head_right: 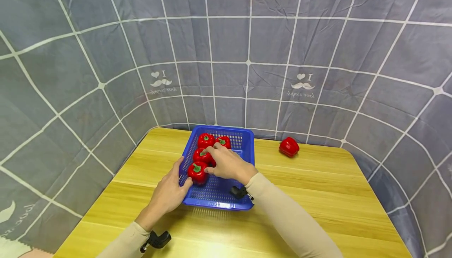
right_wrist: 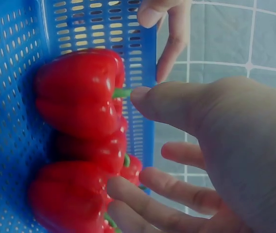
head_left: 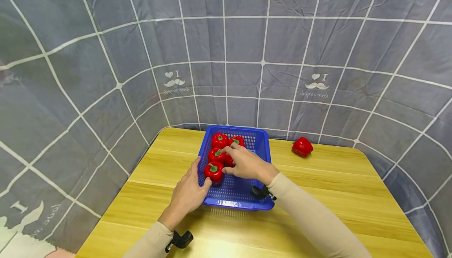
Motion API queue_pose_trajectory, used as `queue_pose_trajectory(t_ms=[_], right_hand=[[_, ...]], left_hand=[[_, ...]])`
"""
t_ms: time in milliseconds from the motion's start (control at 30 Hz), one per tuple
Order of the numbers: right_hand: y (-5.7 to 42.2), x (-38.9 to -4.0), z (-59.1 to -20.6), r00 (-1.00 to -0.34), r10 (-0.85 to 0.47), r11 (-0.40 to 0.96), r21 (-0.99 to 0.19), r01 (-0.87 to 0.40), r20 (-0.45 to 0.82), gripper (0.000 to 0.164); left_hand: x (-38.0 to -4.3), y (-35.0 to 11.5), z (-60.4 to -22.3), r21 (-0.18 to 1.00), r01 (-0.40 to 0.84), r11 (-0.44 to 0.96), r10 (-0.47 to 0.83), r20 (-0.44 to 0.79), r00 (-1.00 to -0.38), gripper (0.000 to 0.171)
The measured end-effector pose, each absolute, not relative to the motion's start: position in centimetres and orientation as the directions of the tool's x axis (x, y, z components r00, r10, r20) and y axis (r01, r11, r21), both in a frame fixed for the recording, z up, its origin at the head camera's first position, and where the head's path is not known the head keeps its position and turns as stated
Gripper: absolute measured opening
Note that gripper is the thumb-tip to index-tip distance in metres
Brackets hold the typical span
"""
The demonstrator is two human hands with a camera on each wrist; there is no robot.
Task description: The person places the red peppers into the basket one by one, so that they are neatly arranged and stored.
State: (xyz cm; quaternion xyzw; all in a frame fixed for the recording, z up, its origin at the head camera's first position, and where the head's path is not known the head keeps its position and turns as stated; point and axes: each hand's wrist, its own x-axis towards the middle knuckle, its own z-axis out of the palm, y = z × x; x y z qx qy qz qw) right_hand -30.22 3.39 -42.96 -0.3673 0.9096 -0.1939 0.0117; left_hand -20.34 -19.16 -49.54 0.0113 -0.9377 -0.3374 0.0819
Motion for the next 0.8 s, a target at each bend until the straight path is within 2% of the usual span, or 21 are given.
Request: queue_pose_trajectory(t_ms=[600, 800], right_hand=[[7.2, -31.4, -42.5, -0.753, -0.628, 0.678, -0.338, -0.653, 0.196, 0.056], [8.9, -32.2, -42.6, -0.761, -0.61, 0.665, -0.38, -0.643, 0.219, 0.051]], left_hand=[[-20.8, -18.7, -49.9, 0.636, 0.016, 0.771, -0.098, 0.144, -0.985, 0.087], [-21.0, -18.5, -50.1, 0.642, 0.018, 0.767, -0.105, 0.153, -0.983, 0.088]])
